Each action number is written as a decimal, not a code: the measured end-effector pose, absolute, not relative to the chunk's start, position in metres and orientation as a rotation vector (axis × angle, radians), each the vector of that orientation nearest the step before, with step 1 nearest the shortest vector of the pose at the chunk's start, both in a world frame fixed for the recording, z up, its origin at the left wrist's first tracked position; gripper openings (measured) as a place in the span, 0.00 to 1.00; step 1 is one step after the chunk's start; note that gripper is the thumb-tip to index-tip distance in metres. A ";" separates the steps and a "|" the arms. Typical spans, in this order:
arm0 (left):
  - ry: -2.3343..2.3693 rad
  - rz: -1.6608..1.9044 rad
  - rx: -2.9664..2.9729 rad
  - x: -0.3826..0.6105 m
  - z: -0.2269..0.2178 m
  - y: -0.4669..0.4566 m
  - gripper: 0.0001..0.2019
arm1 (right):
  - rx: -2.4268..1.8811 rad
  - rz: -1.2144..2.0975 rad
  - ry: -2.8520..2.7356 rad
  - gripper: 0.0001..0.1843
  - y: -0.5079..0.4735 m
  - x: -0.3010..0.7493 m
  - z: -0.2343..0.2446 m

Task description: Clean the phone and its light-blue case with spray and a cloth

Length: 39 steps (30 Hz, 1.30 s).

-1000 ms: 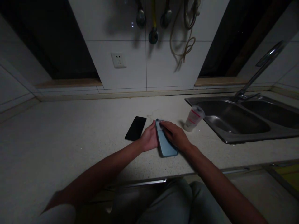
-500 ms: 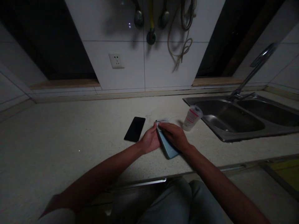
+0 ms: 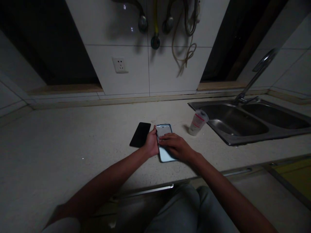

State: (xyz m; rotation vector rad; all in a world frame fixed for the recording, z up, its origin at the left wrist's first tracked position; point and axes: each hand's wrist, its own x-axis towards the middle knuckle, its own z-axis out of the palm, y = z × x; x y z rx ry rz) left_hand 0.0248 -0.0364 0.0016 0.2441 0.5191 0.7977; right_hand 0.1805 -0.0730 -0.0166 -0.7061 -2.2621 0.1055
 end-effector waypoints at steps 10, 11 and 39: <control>0.474 0.835 0.396 0.013 -0.008 -0.028 0.30 | -0.788 -0.029 -2.389 0.16 -0.125 0.163 -0.017; 0.464 0.833 0.400 0.013 -0.008 -0.028 0.30 | -0.785 -0.066 -2.392 0.17 -0.129 0.163 -0.016; 0.376 0.887 0.359 0.020 -0.002 -0.027 0.24 | -0.996 -0.370 -2.703 0.11 -0.065 0.190 0.040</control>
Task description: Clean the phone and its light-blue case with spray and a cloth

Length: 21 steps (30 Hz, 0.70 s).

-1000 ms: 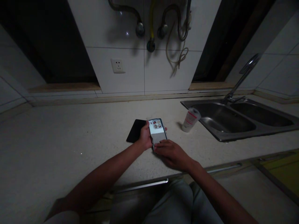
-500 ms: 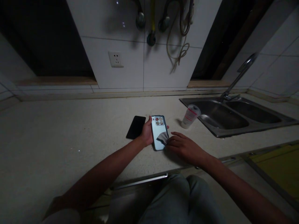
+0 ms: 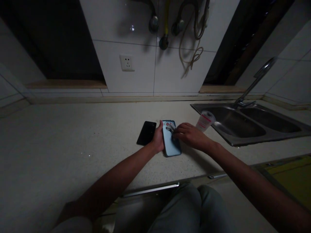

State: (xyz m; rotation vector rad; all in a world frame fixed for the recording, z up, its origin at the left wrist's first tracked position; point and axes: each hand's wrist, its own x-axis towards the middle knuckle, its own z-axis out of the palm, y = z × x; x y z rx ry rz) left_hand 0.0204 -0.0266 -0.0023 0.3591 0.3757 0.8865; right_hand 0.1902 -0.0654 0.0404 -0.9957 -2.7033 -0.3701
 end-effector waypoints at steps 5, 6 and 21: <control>0.458 0.838 0.356 0.020 -0.001 -0.028 0.27 | -1.228 -0.405 -2.544 0.14 -0.044 0.184 0.034; 0.461 0.825 0.356 0.020 -0.001 -0.028 0.27 | -1.254 -0.363 -2.512 0.15 -0.041 0.181 0.031; 0.375 0.828 0.326 0.022 -0.012 -0.028 0.26 | -1.143 -0.096 -2.192 0.20 -0.043 0.167 0.003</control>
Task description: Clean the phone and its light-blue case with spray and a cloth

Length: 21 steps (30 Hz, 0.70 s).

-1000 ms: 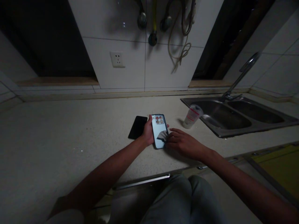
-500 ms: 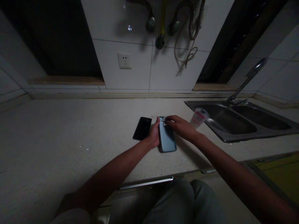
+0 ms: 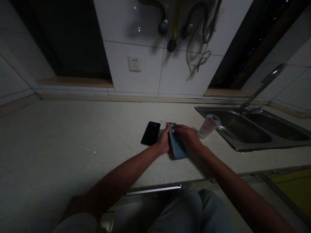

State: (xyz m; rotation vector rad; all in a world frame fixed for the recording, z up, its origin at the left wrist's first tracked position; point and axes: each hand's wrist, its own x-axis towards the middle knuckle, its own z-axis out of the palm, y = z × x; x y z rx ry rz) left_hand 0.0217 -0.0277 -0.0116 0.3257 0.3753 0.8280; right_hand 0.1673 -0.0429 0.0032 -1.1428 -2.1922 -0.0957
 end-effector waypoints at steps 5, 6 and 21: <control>0.470 0.736 0.279 0.018 -0.010 -0.028 0.29 | -0.950 -0.017 -2.251 0.21 -0.057 0.163 0.004; 0.480 0.726 0.278 0.018 -0.009 -0.028 0.29 | -0.921 -0.003 -2.240 0.21 -0.058 0.163 0.004; 0.456 0.663 0.390 0.018 -0.010 -0.026 0.30 | -1.263 -0.059 -2.136 0.21 -0.055 0.159 0.003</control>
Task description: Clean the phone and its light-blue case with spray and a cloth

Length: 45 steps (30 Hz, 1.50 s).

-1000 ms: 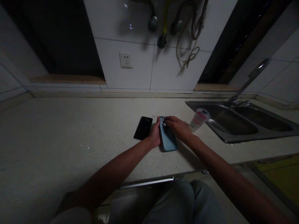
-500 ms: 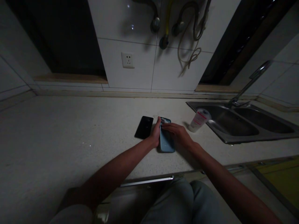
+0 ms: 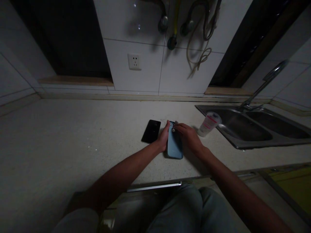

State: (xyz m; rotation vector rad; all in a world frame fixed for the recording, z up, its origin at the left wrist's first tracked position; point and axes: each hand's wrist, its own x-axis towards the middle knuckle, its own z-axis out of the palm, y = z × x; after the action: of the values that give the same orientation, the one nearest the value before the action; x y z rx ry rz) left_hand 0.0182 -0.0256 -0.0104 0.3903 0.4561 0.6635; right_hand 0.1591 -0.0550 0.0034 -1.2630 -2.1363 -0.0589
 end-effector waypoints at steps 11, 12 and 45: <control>0.503 0.691 0.396 0.019 -0.010 -0.024 0.34 | -1.035 0.169 -2.100 0.16 -0.106 0.145 0.003; 0.502 0.707 0.406 0.019 -0.010 -0.024 0.34 | -1.026 0.196 -2.117 0.16 -0.112 0.143 0.002; 0.470 0.663 0.536 0.016 -0.014 -0.023 0.38 | -1.461 -0.164 -2.385 0.12 -0.140 0.153 -0.004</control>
State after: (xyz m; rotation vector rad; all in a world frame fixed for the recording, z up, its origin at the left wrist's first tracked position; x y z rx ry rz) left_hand 0.0159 -0.0226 -0.0139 0.5360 0.4703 0.6633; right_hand 0.1529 -0.1400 -0.0044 -1.4615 -2.3848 -0.1637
